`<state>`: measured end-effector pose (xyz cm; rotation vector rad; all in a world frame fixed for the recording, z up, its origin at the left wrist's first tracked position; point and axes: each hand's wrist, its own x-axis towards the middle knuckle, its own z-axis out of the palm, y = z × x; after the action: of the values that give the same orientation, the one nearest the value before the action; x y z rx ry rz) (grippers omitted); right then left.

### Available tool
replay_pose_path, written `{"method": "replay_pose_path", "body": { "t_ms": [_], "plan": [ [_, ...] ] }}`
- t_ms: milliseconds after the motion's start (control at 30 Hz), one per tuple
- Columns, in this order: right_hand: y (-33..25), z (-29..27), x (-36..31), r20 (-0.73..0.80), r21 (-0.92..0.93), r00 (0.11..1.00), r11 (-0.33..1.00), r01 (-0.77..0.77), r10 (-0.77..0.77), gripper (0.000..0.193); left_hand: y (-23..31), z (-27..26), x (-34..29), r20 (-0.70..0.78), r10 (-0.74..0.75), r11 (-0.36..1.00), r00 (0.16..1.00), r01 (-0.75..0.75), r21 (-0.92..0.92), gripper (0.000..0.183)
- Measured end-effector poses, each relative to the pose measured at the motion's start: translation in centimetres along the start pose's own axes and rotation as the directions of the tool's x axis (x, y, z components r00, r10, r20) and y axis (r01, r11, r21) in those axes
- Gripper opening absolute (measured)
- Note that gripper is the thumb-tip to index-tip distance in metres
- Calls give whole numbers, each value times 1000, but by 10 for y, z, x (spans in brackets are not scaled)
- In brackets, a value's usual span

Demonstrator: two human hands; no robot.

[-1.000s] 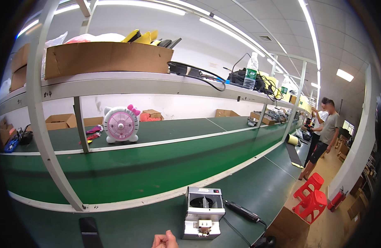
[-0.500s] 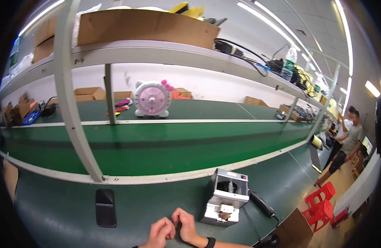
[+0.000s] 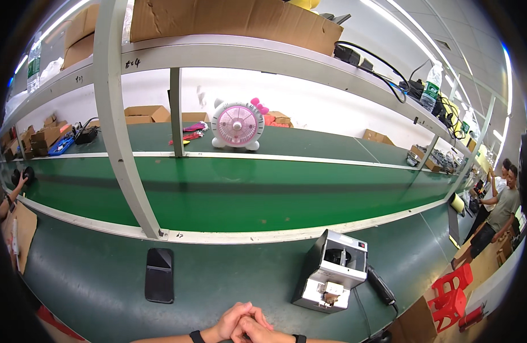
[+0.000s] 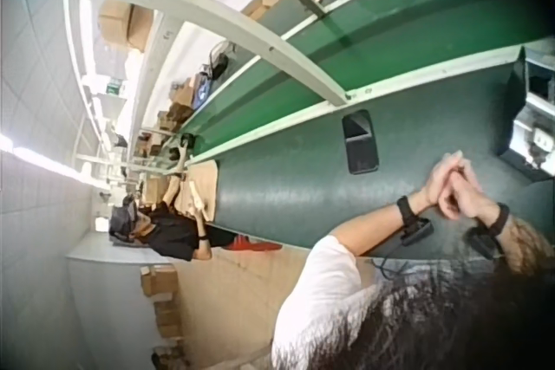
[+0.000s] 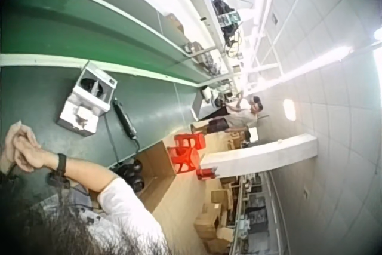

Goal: The person is assembling a round black electronic component, using an electric screwdriver to secure internal parts.

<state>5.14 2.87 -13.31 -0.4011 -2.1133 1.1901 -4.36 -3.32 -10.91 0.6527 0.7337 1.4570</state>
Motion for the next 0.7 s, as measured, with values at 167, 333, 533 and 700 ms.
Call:
{"method": "replay_pose_path", "body": {
  "t_ms": [167,333,533,700],
  "plan": [
    [67,12,-22,325,91,937,991,103,-127,82,-9,-8,6,28,72,997,997,-73,34,69],
    [-3,-36,26,625,37,755,959,-280,196,66,2,-2,2,-114,123,977,986,-100,188,66],
    [-2,-52,49,651,602,751,527,-600,112,63,14,21,16,-631,403,901,662,-406,150,32],
    [-19,-62,71,311,732,884,505,-458,350,21,2,4,15,-489,602,789,631,-378,483,25]
  ]
}}
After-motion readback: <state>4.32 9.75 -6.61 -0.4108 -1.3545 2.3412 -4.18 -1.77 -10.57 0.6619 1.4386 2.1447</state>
